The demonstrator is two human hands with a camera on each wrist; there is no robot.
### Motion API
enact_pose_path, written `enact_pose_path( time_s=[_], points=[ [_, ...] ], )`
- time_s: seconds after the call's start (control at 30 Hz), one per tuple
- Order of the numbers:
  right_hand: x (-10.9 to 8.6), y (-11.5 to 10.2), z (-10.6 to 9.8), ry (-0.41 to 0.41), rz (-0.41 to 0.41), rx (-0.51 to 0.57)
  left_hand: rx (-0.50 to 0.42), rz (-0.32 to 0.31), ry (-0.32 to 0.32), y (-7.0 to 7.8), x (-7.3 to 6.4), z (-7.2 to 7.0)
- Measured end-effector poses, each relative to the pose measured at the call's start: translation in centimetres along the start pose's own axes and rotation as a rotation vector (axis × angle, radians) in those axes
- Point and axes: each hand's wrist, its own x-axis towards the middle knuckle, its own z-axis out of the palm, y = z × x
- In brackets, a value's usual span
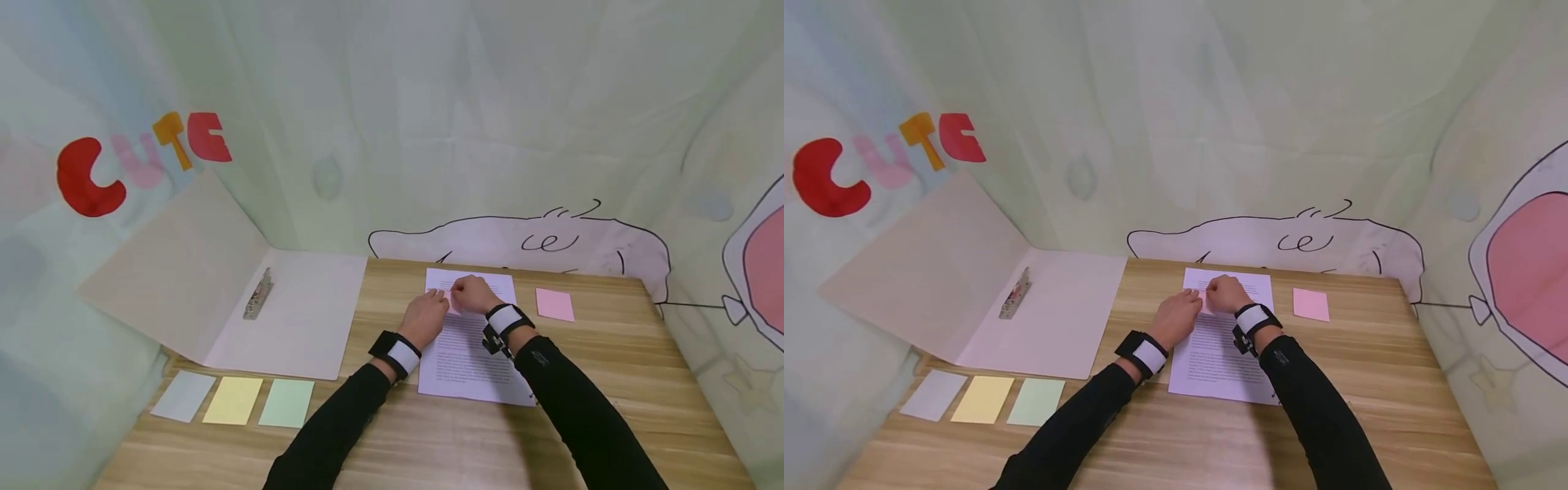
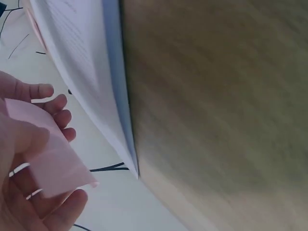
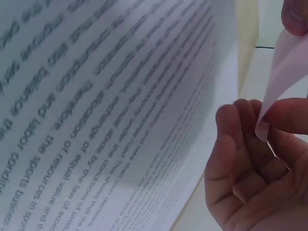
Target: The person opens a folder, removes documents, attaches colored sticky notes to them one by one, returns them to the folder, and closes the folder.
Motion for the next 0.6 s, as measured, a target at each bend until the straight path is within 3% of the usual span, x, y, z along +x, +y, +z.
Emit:
enact_pose_path(
  time_s=[0.2,0.4,0.6],
  points=[
    [1.3,0.6,0.3,0.042,0.002,-0.085,-0.063,-0.093,0.009,0.5,0.9,1.1],
    [2.1,1.3,0.6,0.084,-0.004,-0.128,-0.068,-0.139,-0.047,1.0,1.8,1.4],
    [3.0,2.2,1.4,0.165,-0.021,-0.144,-0.057,-0.179,-0.056,0.9,2.4,1.6]
  ],
)
